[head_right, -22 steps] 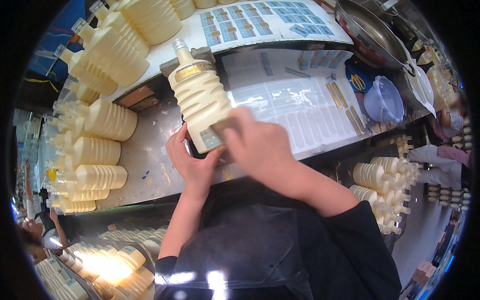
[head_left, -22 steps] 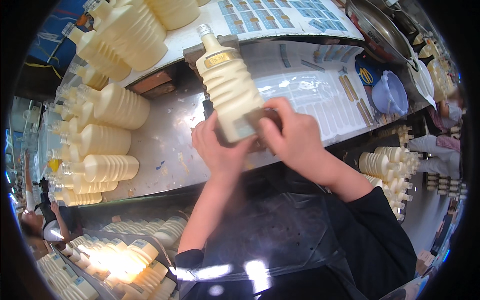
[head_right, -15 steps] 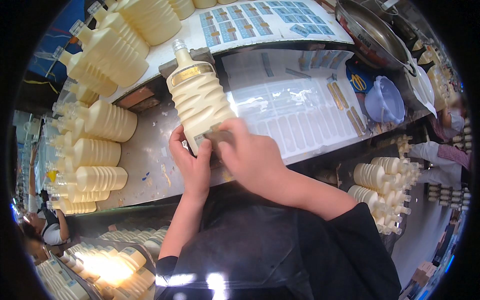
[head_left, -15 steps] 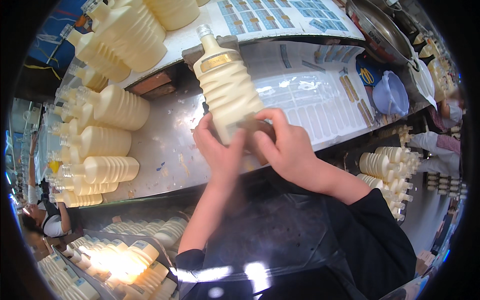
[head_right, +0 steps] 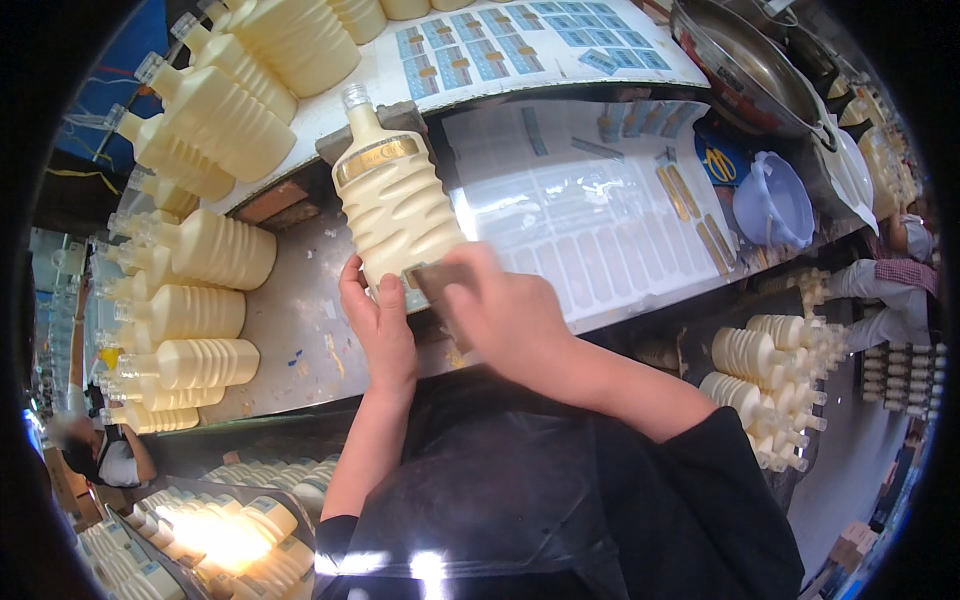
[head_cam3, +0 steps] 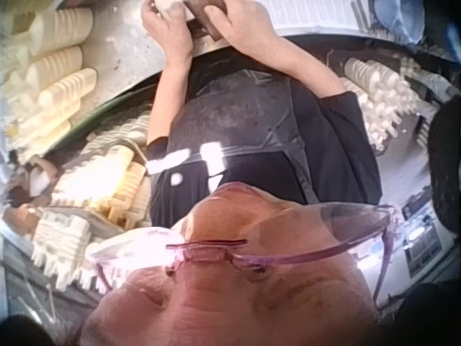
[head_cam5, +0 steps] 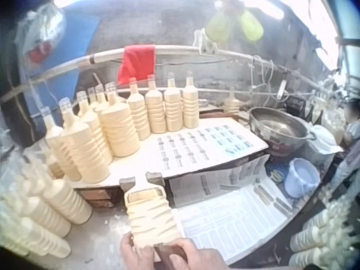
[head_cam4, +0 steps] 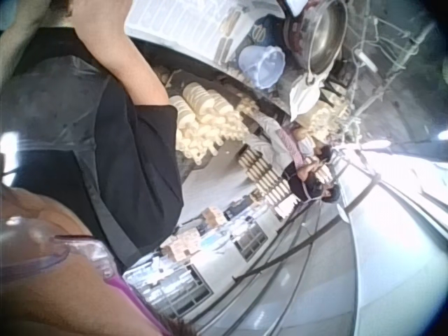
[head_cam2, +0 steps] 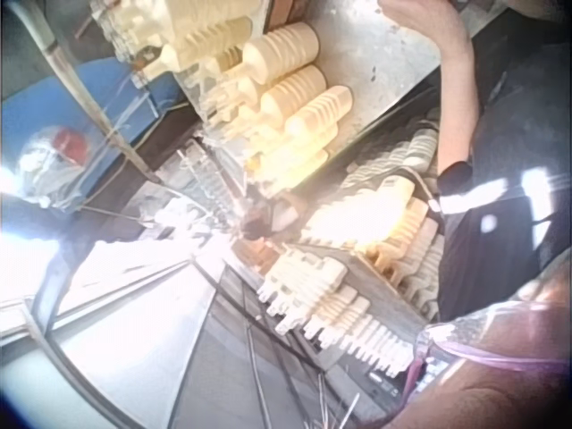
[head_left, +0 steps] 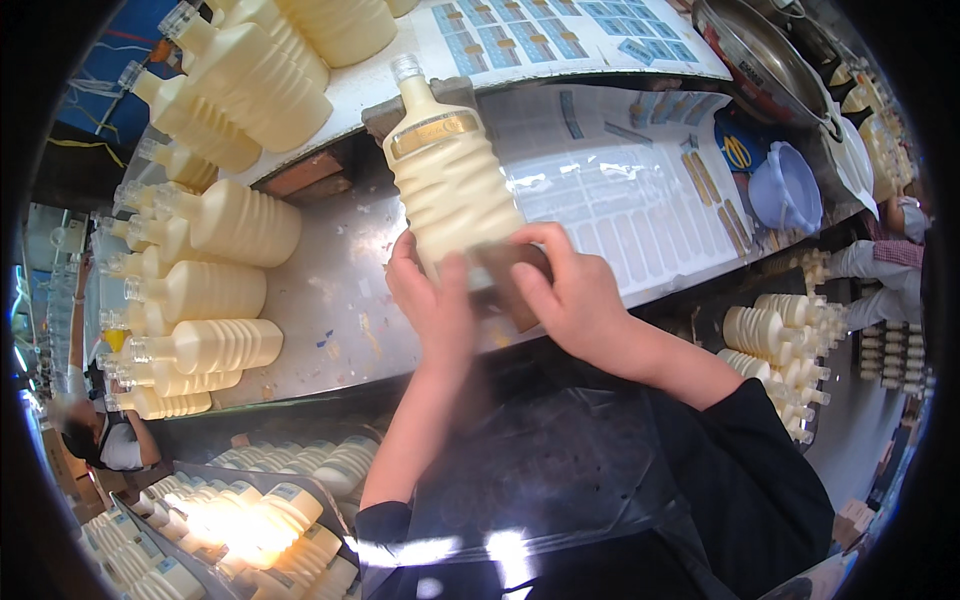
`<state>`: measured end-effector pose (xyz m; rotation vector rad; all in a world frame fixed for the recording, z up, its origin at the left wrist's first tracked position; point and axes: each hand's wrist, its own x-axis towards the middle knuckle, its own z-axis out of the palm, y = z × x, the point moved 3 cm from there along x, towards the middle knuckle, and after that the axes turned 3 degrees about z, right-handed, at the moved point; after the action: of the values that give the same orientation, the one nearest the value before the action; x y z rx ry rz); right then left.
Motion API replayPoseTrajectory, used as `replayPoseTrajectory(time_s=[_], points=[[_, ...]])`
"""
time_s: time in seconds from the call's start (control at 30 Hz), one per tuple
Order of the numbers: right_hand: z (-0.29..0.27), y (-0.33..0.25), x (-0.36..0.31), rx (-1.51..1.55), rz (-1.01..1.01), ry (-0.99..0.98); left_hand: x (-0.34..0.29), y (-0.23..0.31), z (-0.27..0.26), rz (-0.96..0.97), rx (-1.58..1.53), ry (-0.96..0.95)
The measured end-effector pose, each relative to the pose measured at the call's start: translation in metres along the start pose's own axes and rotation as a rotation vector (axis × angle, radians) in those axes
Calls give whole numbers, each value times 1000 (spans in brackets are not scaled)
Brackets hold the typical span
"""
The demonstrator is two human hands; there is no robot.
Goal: The person repeatedly picks up cream-colored plastic bottles, applies rectangular labels to their sides, and places them on a nearby surface. The person handles the bottles and labels by hand, working at a metal counter with many similar bottles visible.
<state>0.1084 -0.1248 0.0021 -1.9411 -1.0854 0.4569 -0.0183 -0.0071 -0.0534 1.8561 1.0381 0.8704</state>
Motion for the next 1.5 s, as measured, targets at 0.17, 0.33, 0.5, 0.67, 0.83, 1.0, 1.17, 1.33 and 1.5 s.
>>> replayPoseTrajectory(time_s=[0.17, 0.33, 0.5, 0.67, 0.83, 1.0, 1.17, 1.33, 1.5], points=[[-9, 42, -2, 60, 132, 66, 1, -15, 4, 17, -186, 27], [-13, 10, -6, 79, 28, 113, 2, -37, 7, -31, -29, 116], [4, -25, -1, -1, -128, -29, -1, -13, 6, 131, 159, 135], [-8, 41, 7, 60, -160, 122, -7, -18, 9, 216, 33, 172], [-3, 53, 7, 286, -120, 171, -7, -23, 6, 204, -68, 177], [10, -5, 2, 29, -232, -47, -9, -13, 5, 137, 125, 137], [-1, 27, 4, 85, -89, 19, -8, -20, 8, 156, 171, 134], [0, 95, 2, 178, -95, 217, 3, -36, 19, 296, 7, 52], [-2, 30, -5, 234, 64, 119, 7, -41, -3, 206, -231, 25]])
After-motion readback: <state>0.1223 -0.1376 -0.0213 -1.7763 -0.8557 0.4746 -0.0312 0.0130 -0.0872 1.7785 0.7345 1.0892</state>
